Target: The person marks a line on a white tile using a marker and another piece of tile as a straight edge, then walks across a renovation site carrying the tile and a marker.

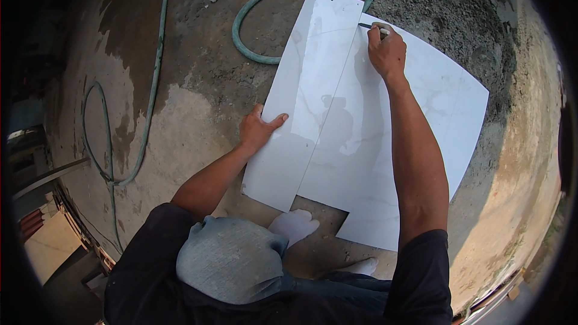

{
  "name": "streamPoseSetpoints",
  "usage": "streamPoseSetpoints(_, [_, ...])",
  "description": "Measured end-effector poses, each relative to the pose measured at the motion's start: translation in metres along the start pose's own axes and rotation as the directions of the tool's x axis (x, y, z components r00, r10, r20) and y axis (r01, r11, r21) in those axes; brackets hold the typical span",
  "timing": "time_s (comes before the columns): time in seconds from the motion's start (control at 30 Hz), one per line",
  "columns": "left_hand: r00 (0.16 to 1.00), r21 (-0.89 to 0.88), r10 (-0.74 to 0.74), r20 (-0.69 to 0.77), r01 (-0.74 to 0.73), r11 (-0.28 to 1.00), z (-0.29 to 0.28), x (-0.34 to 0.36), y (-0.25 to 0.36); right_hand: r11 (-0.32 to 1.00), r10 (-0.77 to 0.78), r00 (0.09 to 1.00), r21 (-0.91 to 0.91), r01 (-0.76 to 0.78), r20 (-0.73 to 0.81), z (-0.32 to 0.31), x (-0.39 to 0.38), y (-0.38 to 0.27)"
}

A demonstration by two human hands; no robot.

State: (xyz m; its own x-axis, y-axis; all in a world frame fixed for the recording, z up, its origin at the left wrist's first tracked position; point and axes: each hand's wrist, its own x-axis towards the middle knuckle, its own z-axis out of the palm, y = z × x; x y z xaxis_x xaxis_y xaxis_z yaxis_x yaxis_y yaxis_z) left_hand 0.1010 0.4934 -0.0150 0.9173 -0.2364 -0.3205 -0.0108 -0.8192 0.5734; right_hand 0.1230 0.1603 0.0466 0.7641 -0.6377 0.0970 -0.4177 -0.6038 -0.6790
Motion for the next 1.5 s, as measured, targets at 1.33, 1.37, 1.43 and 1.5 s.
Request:
streamPoseSetpoints(1.33, [0.998, 0.02, 0.05, -0.025, -0.049, 0.999, 0.009, -0.001, -0.006, 0.975, -0.219, 0.972, -0.012, 0.221, 0.08, -0.013, -0.207, 0.005])
streamPoseSetpoints(1.37, [0.998, 0.011, 0.058, -0.023, -0.058, 0.998, 0.009, -0.001, -0.006, 0.975, -0.217, 0.968, -0.017, 0.22, 0.124, -0.017, -0.214, 0.002])
streamPoseSetpoints(1.43, [0.998, 0.01, 0.068, -0.02, -0.067, 0.998, 0.008, -0.001, -0.006, 0.976, -0.209, 0.964, -0.016, 0.215, 0.165, -0.022, -0.214, 0.0])
streamPoseSetpoints(1.5, [0.996, 0.005, 0.086, -0.037, -0.086, 0.996, 0.009, -0.001, -0.005, 0.97, -0.15, 0.989, 0.189, 0.15, -0.018, -0.021, -0.194, 0.002])
